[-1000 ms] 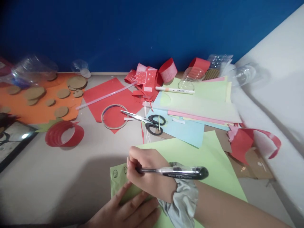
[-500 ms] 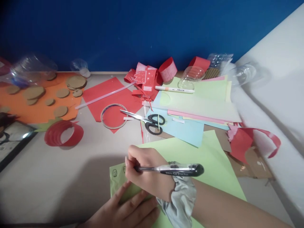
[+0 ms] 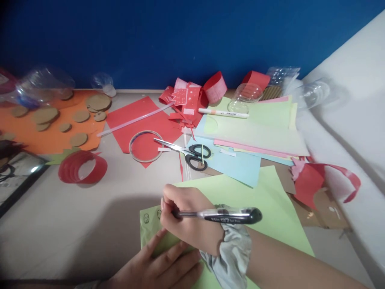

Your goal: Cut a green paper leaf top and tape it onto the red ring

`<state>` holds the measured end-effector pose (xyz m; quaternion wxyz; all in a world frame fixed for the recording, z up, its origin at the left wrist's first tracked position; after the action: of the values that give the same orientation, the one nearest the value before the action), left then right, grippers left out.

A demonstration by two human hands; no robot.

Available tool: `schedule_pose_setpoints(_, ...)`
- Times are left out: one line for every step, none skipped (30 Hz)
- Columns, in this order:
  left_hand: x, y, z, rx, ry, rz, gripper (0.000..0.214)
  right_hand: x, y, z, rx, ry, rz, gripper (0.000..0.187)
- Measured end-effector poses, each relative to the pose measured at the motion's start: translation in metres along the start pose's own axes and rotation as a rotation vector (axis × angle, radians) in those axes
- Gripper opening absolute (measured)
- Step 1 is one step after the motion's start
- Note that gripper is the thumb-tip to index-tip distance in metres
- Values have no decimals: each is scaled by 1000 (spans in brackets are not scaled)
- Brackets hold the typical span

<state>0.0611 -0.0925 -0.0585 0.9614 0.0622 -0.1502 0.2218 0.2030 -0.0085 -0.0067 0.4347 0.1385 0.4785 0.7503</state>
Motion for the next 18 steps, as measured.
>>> schedule_pose_setpoints(0, 0, 0, -2, -1, 3, 26, 0, 0, 0, -7, 19, 1, 21)
schedule_pose_setpoints(0, 0, 0, -3, 0, 6, 26, 0, -1, 1, -12, 41, 1, 21)
schedule_pose_setpoints(0, 0, 0, -5, 2, 6, 25, 1, -1, 1, -15, 55, -3, 21)
schedule_pose_setpoints(0, 0, 0, -6, 0, 6, 25, 1, -1, 2, -17, 60, -9, 21)
schedule_pose_setpoints(0, 0, 0, -7, -5, 8, 25, 1, -2, 2, -18, 63, -14, 22)
schedule_pose_setpoints(0, 0, 0, -7, -10, 9, 25, 1, -1, 2, -21, 62, -17, 22)
schedule_pose_setpoints(0, 0, 0, -8, -10, 10, 25, 1, -1, 2, -25, 64, -15, 22)
schedule_pose_setpoints(0, 1, 0, -9, -12, 10, 25, 1, -1, 3, -30, 62, -11, 22)
schedule_pose_setpoints(0, 1, 0, -7, -9, 9, 25, 1, -1, 2, -32, 70, -7, 21)
schedule_pose_setpoints(0, 1, 1, -4, -7, 7, 25, 1, 0, 2, -31, 74, -6, 21)
schedule_pose_setpoints(0, 1, 1, -1, -5, 4, 26, 1, 0, 2, -26, 65, -7, 20)
schedule_pose_setpoints(0, 1, 1, 0, -4, 6, 26, 1, 1, 1, -20, 49, -11, 20)
schedule_pose_setpoints(0, 1, 2, 1, -4, 8, 26, 1, 1, 1, -14, 36, -12, 21)
schedule_pose_setpoints(0, 1, 2, 1, -2, 10, 26, 1, 2, 1, -11, 25, -14, 21)
schedule_pose_setpoints(1, 1, 2, -1, -1, 12, 26, 1, 2, 0, -9, 11, -16, 21)
schedule_pose_setpoints(1, 1, 2, -4, 1, 12, 26, 1, 3, 0, -8, -1, -20, 21)
schedule_pose_setpoints(1, 0, 2, -5, 3, 8, 26, 1, 2, 0, -8, -2, -26, 21)
schedule_pose_setpoints(1, 0, 2, -5, 0, 4, 26, 1, 2, 0, -7, 1, -32, 21)
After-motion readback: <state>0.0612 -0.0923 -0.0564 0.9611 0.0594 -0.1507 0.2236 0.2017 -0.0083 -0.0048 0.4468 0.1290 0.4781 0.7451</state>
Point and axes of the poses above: each hand's wrist, its own x-axis towards the middle knuckle, its own z-axis out of the back of the hand, y = z × x, the point moved 1 cm from there along x, towards the middle knuckle, and after that the axes turned 9 degrees about y, right-handed, at the moved point
